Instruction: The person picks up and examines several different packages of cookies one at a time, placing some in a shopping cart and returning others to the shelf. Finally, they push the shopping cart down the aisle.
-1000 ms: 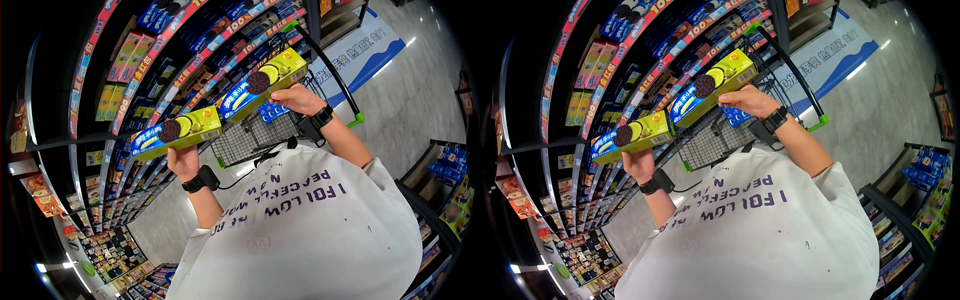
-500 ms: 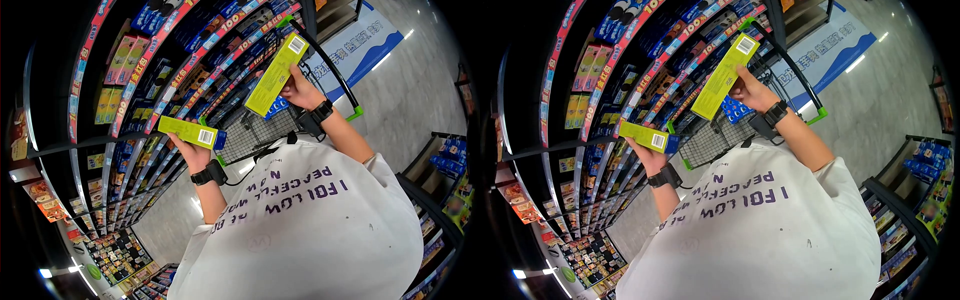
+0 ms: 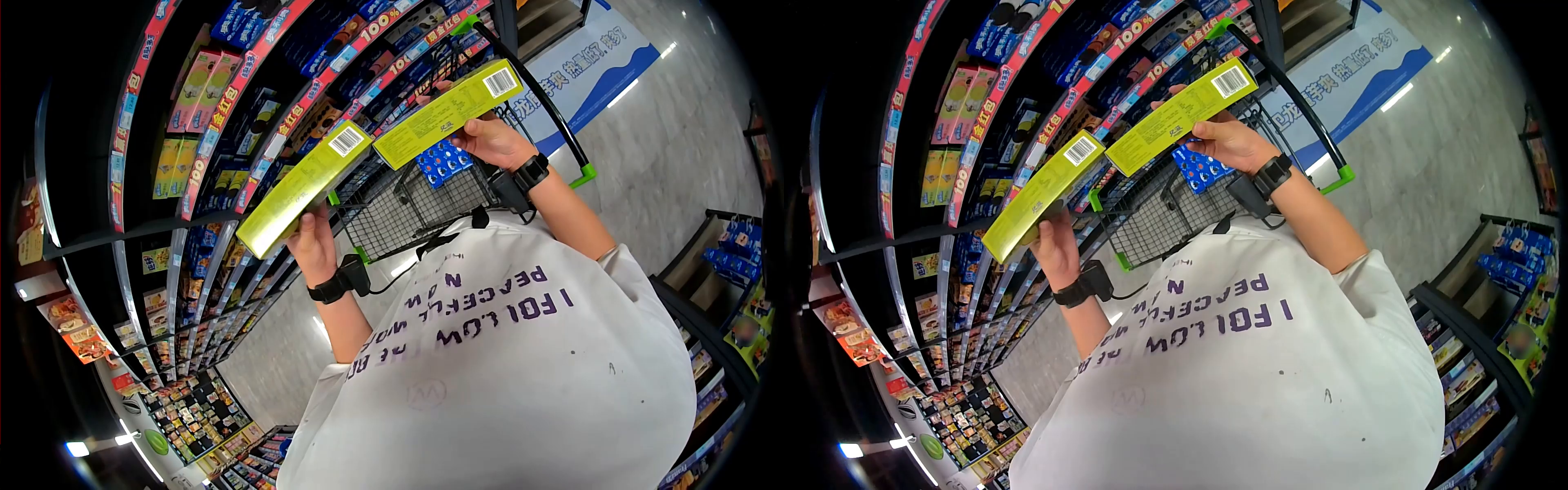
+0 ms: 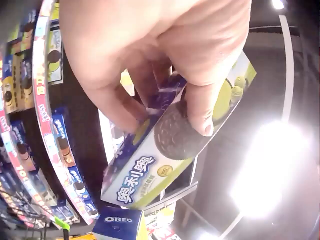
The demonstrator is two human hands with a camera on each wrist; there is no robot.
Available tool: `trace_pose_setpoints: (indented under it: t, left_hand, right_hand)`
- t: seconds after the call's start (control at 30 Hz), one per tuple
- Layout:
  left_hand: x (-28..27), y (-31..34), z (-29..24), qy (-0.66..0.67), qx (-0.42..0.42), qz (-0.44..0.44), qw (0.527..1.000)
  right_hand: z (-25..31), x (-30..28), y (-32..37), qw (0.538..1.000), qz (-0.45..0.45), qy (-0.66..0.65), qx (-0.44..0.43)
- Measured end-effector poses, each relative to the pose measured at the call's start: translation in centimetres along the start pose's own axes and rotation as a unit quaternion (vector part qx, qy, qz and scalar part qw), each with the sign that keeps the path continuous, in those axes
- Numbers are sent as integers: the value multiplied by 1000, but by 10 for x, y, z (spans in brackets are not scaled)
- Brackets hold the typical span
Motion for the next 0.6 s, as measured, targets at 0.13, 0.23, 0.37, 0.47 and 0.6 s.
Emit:
trace_pose_setpoints:
  t: [0.13,0.23,0.37,0.47,0.6]
  left_hand:
    - [21,-3,-24,-68,41,45,996]
    - [22,-5,-26,-31,39,36,998]
    - [8,-5,6,-56,-95,-135,985]
    - [22,-5,56,-60,-248,-41,966]
    - [60,17,86,232,-418,73,875]
  right_hand:
    - [5,5,1,998,48,32,-4]
    - [-8,-4,1,999,19,-14,30]
    - [-15,-1,4,995,9,5,102]
    - [-42,8,2,975,95,-111,168]
    - [-70,1,17,914,21,-240,326]
Point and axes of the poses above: each hand's wrist, its own y-axis away from the middle knuckle, its own x-axis out of the palm, z = x × y, the point moved 10 cm from there along -y, towards the middle knuckle, and after that the axes turned 2 degrees about x, right-handed, at the moved point
